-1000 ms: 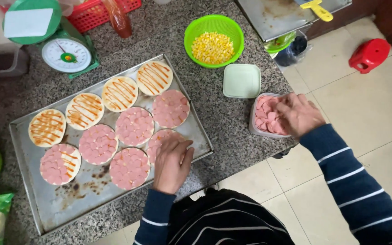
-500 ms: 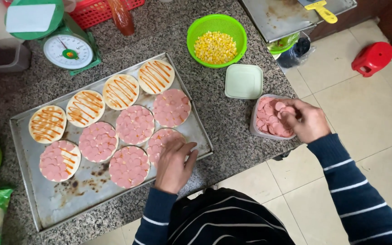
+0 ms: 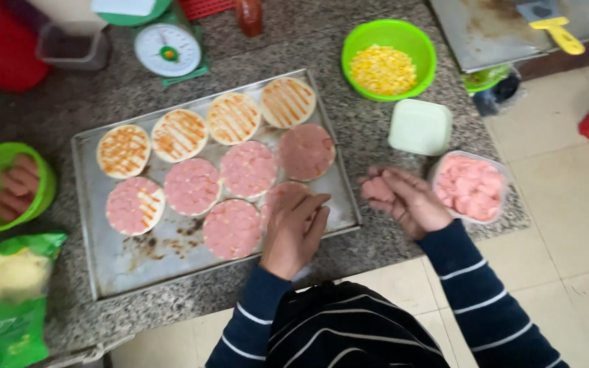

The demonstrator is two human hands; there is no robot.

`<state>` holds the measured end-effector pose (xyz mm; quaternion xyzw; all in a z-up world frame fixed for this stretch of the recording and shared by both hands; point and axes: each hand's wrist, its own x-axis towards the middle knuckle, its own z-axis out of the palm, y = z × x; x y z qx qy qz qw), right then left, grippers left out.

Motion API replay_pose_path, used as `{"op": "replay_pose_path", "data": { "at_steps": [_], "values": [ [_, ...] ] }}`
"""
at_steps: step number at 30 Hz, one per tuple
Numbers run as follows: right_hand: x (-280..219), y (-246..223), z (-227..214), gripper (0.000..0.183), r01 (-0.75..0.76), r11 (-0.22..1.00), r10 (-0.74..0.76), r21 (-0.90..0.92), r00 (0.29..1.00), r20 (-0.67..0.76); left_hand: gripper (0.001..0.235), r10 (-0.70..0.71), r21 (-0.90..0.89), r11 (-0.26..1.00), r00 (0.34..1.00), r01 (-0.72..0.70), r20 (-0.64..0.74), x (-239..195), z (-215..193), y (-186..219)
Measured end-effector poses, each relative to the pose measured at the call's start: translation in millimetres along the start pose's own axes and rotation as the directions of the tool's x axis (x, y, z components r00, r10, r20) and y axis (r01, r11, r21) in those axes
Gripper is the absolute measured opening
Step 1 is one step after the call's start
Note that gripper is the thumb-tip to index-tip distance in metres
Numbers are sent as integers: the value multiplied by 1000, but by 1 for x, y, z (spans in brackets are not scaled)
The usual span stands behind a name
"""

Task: The person places sliced ham pieces by hand onto small round pizza bases arranged on a metal baking tray. Some bases already have sauce and cheese; others are topped with ham. The person works methodically across the tray, adding ham slices to each base.

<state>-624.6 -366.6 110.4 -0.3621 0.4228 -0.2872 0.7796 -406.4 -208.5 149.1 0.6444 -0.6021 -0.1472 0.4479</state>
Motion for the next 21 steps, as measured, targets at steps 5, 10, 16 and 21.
{"op": "replay_pose_path", "data": {
  "at_steps": [5, 10, 16, 21],
  "values": [
    [25, 61, 63, 58, -133, 991, 129, 9, 973, 190, 24, 24, 50, 998, 999, -22, -29, 5, -60, 3],
    [23, 86, 149, 54, -202, 977, 212, -65, 940, 267, 32, -8, 218, 976, 999, -2, 45, -20, -92, -41],
    [45, 149, 192, 45, -216, 969, 244, -121, 913, 326, 15, -16, 132, 991, 997, 26, -73, -52, -143, -82],
    [49, 189, 227, 34, -360, 922, 385, -143, 893, 235, 19, -167, 204, 959, 972, 199, -164, -70, -192, -83]
  ]
}}
